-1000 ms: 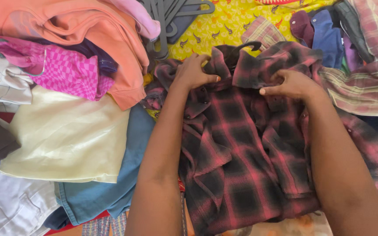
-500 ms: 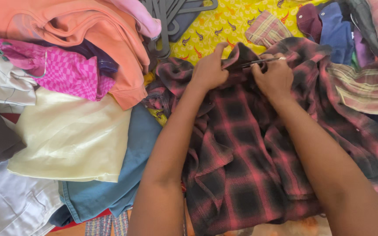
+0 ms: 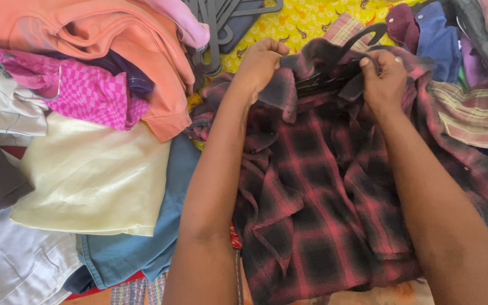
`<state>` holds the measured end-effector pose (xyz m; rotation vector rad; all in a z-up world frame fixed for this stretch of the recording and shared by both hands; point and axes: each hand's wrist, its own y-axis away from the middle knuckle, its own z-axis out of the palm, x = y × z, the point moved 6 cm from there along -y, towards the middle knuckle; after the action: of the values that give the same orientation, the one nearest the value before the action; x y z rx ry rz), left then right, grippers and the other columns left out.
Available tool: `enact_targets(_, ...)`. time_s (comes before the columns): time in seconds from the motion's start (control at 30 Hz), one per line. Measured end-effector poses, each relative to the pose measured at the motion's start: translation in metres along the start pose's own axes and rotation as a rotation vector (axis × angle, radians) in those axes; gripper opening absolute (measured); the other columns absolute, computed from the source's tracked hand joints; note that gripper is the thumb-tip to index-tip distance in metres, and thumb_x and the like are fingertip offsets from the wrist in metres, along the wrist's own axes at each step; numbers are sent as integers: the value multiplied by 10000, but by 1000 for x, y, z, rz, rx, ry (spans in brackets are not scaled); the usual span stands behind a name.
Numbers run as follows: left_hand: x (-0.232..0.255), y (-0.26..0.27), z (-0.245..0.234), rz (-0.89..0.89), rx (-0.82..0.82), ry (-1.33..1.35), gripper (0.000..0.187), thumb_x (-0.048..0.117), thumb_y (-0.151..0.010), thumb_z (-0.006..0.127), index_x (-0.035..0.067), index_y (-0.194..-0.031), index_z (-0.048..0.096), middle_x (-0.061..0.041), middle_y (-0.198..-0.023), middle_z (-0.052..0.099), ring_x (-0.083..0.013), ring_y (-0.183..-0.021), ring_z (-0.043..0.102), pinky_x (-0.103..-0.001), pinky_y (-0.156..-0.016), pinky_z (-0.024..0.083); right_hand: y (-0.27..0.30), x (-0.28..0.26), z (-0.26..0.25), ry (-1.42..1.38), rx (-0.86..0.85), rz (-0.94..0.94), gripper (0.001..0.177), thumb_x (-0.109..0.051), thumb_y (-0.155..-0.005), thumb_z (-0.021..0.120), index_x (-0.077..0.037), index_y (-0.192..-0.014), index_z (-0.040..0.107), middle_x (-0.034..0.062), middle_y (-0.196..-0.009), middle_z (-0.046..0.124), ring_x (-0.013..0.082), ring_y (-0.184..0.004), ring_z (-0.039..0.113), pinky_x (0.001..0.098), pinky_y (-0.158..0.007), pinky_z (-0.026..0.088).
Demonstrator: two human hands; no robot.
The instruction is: The person picks up a plaid shirt from a pile of clothes, buttons it, places it on a hanger, and adjusts the collar and shoulders. The shirt is then held up briefly before being placed back on the pile.
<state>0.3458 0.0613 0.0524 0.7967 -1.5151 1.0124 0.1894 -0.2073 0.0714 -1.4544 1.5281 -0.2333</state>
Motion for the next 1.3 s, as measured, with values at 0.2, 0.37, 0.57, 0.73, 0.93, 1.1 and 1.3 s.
enact_targets(0.2, -26, 6, -10, 3, 46, -615, 230, 229, -813, 727, 0, -815, 753, -132, -614, 608, -240, -525, 588, -412, -554, 475, 10, -19, 24, -172, -201, -147, 149, -97, -1074, 639, 3, -1184, 661, 164, -1012, 686, 300, -948, 671, 414, -863, 508)
enact_targets(0.37, -34, 22, -8, -280, -222, -476, 277, 218, -898, 696, -50, -849, 747, -122, -599, 638, -178, -408, 592, -327, -423, 465, 23, -19, 26, 128, 39, -207, 133, -136, -1076, 619, -14, -1025, 620, 188, -988, 622, 370, -910, 610, 456, -790, 472)
enact_targets(0.57, 15, 42, -40, -194, -388, 400, 190, 188, -1022, 721, 48, -895, 709, 2, -769, 650, -84, -586, 552, -272, -525, 422, 17, 25, 40, 31, -137, 61, 294, -211, -1117, 657, 36, -966, 603, 174, -860, 579, 330, -804, 587, 433, -735, 450)
enact_targets(0.73, -5, 39, -1, -207, -475, -239, 350, 338, -892, 692, -4, -891, 767, -31, -756, 705, -159, -639, 620, -362, -583, 498, 18, 18, 40, -186, -255, 109, 216, -165, -1067, 619, -14, -1192, 712, 123, -979, 710, 206, -923, 662, 348, -831, 507)
enact_targets(0.93, 63, 54, -6, -108, -24, -1127, 638, 613, -695, 783, 79, -1041, 752, -176, -1048, 733, -363, -1004, 709, -489, -840, 560, 17, 9, 32, -127, -317, 113, 215, -133, -1049, 629, -17, -1208, 717, 130, -1015, 728, 165, -946, 682, 335, -839, 513)
enact_targets(1.1, 66, 66, 50, 42, -79, -1095, 746, 583, -677, 857, 85, -1181, 626, -159, -1103, 712, -370, -1022, 688, -507, -851, 545, 12, 33, 31, -175, -329, 270, 191, -148, -1050, 646, -22, -1178, 711, 140, -964, 720, 193, -885, 644, 355, -800, 511)
enact_targets(1.3, 16, 58, 81, 186, -76, -953, 620, 381, -845, 771, 130, -1354, 520, -179, -1019, 742, -400, -967, 707, -560, -802, 524, -3, 37, -9, 78, -19, -50, 125, -59, -1047, 664, -3, -1103, 762, 127, -1046, 759, 208, -960, 711, 367, -871, 556)
